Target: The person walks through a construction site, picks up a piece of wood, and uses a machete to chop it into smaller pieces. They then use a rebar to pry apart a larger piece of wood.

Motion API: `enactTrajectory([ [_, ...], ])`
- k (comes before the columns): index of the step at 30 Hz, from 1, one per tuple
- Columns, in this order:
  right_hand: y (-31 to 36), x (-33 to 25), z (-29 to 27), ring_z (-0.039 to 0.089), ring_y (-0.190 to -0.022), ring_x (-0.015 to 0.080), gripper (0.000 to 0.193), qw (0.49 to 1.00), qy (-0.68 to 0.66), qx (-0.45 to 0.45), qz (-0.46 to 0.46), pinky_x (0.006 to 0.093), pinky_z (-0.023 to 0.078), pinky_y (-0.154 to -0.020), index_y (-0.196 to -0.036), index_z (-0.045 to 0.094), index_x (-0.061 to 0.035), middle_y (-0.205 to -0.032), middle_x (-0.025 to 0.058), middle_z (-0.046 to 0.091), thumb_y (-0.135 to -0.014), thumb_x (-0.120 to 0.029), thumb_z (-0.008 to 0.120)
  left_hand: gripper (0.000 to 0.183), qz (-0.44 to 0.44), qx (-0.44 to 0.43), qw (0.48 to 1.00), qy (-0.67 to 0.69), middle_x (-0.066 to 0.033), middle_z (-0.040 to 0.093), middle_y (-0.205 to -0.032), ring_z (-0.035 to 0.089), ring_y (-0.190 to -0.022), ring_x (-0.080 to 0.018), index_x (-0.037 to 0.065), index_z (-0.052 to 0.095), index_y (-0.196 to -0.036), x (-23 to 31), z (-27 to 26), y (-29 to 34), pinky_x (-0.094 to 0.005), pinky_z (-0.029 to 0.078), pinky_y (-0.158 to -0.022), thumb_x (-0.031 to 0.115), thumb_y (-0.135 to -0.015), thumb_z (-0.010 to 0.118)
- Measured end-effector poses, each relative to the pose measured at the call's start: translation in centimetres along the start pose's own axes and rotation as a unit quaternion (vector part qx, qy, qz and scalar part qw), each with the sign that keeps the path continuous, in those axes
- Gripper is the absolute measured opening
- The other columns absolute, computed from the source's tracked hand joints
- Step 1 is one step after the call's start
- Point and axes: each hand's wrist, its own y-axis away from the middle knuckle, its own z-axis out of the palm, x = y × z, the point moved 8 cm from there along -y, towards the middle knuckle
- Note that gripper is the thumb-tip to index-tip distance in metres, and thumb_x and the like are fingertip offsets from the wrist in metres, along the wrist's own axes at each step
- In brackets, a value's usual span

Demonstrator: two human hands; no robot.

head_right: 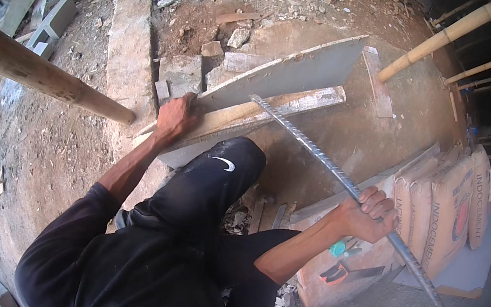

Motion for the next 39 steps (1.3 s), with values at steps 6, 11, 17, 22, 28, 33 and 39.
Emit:
enactTrajectory([
  [6,-3.9,-4.1,4.4,0.035,-0.042,0.0155,0.040,0.997,0.040,-0.064,0.008,0.0331,0.038,-0.046,-0.059,0.036,-0.0164,-0.052,0.0019,0.034,-0.097,-0.015,0.050,0.045,-0.045,-0.059,0.997,-0.011,-0.0229,0.073,-0.109,0.071,-0.102,-0.0397,0.010,0.071,-0.117,-2.3,-0.9,-5.1,-0.0496,0.056,-0.089,0.040,-0.084,0.073],
  [11,-3.5,-4.4,5.8,0.035,-0.044,0.0151,0.043,0.994,0.050,-0.093,-0.010,0.0315,0.037,-0.049,-0.057,0.034,-0.0179,-0.052,0.0019,0.032,-0.097,-0.016,0.048,0.046,-0.031,-0.048,0.998,0.024,-0.0217,0.074,-0.105,0.072,-0.100,-0.0369,0.010,0.072,-0.118,-3.8,0.2,-5.6,-0.0467,0.056,-0.087,0.038,-0.081,0.075],
  [17,-4.5,-0.9,12.2,0.034,-0.045,0.0148,0.040,0.985,0.041,-0.161,0.046,0.0302,0.037,-0.051,-0.060,0.036,-0.0161,-0.052,0.0013,0.029,-0.098,-0.015,0.046,0.043,0.001,-0.051,0.998,0.031,-0.0220,0.074,-0.104,0.071,-0.100,-0.0394,0.010,0.071,-0.118,1.2,0.5,-0.9,-0.0484,0.056,-0.087,0.033,-0.082,0.075],
  [22,-4.2,5.3,15.9,0.035,-0.043,0.0127,0.034,0.982,0.120,-0.128,0.074,0.0320,0.035,-0.044,-0.065,0.040,-0.0133,-0.053,-0.0008,0.029,-0.095,-0.008,0.055,0.044,0.003,-0.055,0.998,0.019,-0.0234,0.074,-0.103,0.071,-0.099,-0.0408,0.010,0.070,-0.121,1.3,0.3,-0.4,-0.0503,0.056,-0.087,0.033,-0.083,0.074],
  [28,-1.2,9.8,15.3,0.037,-0.040,0.0124,0.030,0.981,0.163,-0.088,0.061,0.0307,0.035,-0.041,-0.067,0.043,-0.0119,-0.052,-0.0004,0.034,-0.088,-0.004,0.062,0.040,0.015,-0.046,0.999,-0.004,-0.0262,0.073,-0.100,0.070,-0.097,-0.0432,0.009,0.070,-0.117,2.0,0.4,-0.2,-0.0517,0.056,-0.087,0.036,-0.088,0.071],
  [33,0.3,9.0,5.5,0.036,-0.039,0.0143,0.029,0.988,0.150,-0.027,0.035,0.0343,0.039,-0.043,-0.066,0.041,-0.0123,-0.051,0.0005,0.034,-0.088,-0.008,0.060,0.042,0.052,-0.022,0.996,0.063,-0.0274,0.072,-0.099,0.071,-0.096,-0.0408,0.004,0.073,-0.113,-5.3,0.9,-7.1,-0.0484,0.054,-0.086,0.039,-0.089,0.070],
  [39,-3.5,8.3,1.6,0.035,-0.047,0.0164,0.036,0.986,0.110,-0.012,0.124,0.0334,0.035,-0.048,-0.061,0.037,-0.0136,-0.055,0.0020,0.032,-0.090,-0.014,0.057,0.041,0.078,-0.100,0.984,0.124,-0.0194,0.074,-0.103,0.069,-0.094,-0.0291,-0.001,0.068,-0.122,-11.1,1.7,-11.7,-0.0417,0.054,-0.083,0.028,-0.093,0.068],
])
